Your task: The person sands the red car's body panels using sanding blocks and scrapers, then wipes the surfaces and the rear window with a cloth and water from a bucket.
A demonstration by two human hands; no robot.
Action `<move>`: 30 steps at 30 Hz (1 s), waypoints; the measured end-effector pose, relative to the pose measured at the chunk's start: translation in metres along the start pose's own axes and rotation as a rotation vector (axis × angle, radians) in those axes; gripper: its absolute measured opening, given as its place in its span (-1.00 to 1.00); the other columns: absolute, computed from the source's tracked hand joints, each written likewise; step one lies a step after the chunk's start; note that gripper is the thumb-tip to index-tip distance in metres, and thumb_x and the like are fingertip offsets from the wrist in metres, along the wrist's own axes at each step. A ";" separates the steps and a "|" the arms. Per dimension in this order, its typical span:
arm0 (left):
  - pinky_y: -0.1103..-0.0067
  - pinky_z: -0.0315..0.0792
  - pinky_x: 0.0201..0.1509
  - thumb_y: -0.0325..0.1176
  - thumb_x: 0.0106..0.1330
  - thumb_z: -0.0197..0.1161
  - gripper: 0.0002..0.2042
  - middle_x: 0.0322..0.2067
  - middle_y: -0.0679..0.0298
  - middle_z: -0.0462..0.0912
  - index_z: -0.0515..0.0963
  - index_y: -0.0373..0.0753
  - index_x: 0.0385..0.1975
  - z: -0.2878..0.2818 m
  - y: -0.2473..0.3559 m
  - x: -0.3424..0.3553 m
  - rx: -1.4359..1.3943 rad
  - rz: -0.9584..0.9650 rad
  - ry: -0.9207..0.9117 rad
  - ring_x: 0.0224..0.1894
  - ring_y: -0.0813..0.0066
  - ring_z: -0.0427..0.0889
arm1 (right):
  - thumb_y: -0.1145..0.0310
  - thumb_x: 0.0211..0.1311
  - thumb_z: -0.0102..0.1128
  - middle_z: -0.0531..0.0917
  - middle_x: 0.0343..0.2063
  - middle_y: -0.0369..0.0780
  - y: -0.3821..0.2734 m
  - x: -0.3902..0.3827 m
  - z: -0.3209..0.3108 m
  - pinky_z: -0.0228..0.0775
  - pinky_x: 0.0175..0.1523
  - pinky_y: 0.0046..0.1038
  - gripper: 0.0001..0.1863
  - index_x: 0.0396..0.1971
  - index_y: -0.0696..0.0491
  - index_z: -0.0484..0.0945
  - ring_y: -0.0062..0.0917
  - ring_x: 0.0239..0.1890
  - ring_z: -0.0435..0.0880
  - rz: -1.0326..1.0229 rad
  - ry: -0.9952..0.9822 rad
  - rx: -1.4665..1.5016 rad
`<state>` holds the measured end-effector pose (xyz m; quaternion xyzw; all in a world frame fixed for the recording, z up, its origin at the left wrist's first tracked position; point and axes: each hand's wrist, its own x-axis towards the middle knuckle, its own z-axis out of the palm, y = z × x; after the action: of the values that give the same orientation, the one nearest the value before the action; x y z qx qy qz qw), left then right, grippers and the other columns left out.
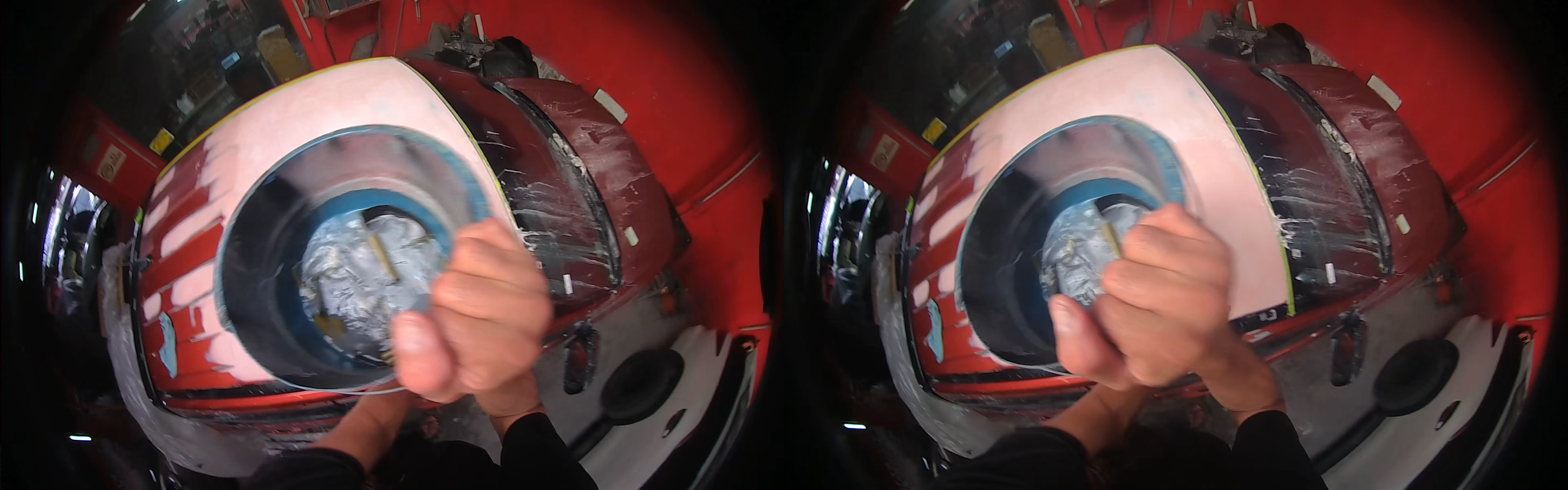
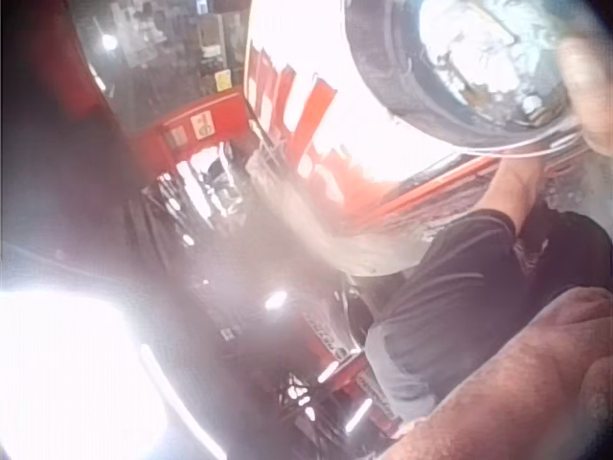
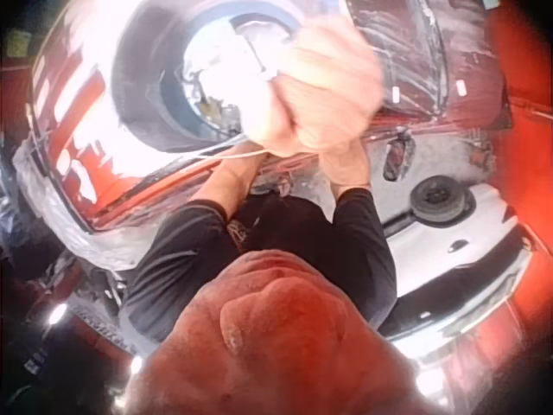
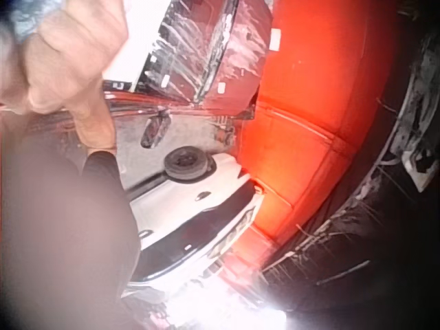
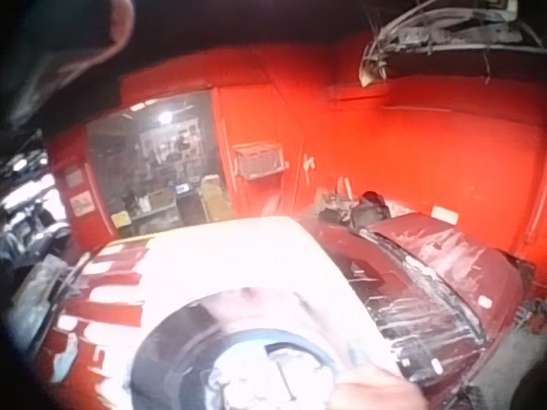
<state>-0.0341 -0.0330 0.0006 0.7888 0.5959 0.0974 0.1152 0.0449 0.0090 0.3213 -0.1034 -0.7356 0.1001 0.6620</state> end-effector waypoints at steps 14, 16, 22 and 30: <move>-0.03 -0.38 0.71 0.19 0.47 -0.01 -0.22 0.65 0.08 -0.05 0.16 -0.08 0.61 -0.012 0.022 0.005 0.146 -0.013 -0.087 0.70 0.06 -0.19 | 0.48 0.35 -0.02 0.25 -0.82 -0.32 -0.077 0.055 -0.194 -0.02 -0.37 -0.35 -0.53 -0.84 0.16 0.31 -0.58 -0.63 0.17 0.319 -0.325 -0.602; -0.03 -0.38 0.71 0.19 0.47 -0.01 -0.23 0.65 0.01 -0.06 0.17 -0.08 0.60 -0.007 0.020 0.003 0.097 -0.004 -0.051 0.70 0.05 -0.20 | 0.49 0.40 -0.01 0.27 -0.81 -0.32 -0.070 0.064 -0.212 -0.04 -0.38 -0.36 -0.53 -0.80 0.17 0.31 -0.61 -0.62 0.17 0.388 -0.376 -0.598; -0.04 -0.42 0.70 0.19 0.49 -0.01 -0.24 0.65 -0.03 -0.09 0.17 -0.10 0.59 -0.002 0.017 0.003 0.047 0.008 -0.036 0.71 0.02 -0.26 | 0.45 0.52 0.04 0.31 -0.73 -0.34 -0.032 0.079 -0.243 -0.06 -0.40 -0.41 -0.50 -0.74 0.18 0.28 -0.66 -0.59 0.17 0.469 -0.568 -0.588; -0.03 -0.39 0.71 0.18 0.47 -0.01 -0.25 0.65 0.00 -0.06 0.19 -0.07 0.58 0.002 0.015 0.004 0.069 0.007 -0.012 0.70 0.06 -0.21 | 0.24 0.63 0.09 0.77 -0.17 -0.23 0.041 0.103 -0.319 0.42 0.11 -0.51 -0.59 0.02 0.30 0.73 -0.63 -0.11 0.67 0.628 -0.480 -0.645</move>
<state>-0.0184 -0.0329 0.0030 0.7950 0.5953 0.0726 0.0912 0.3523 0.0809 0.4413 -0.4927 -0.7938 0.0829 0.3468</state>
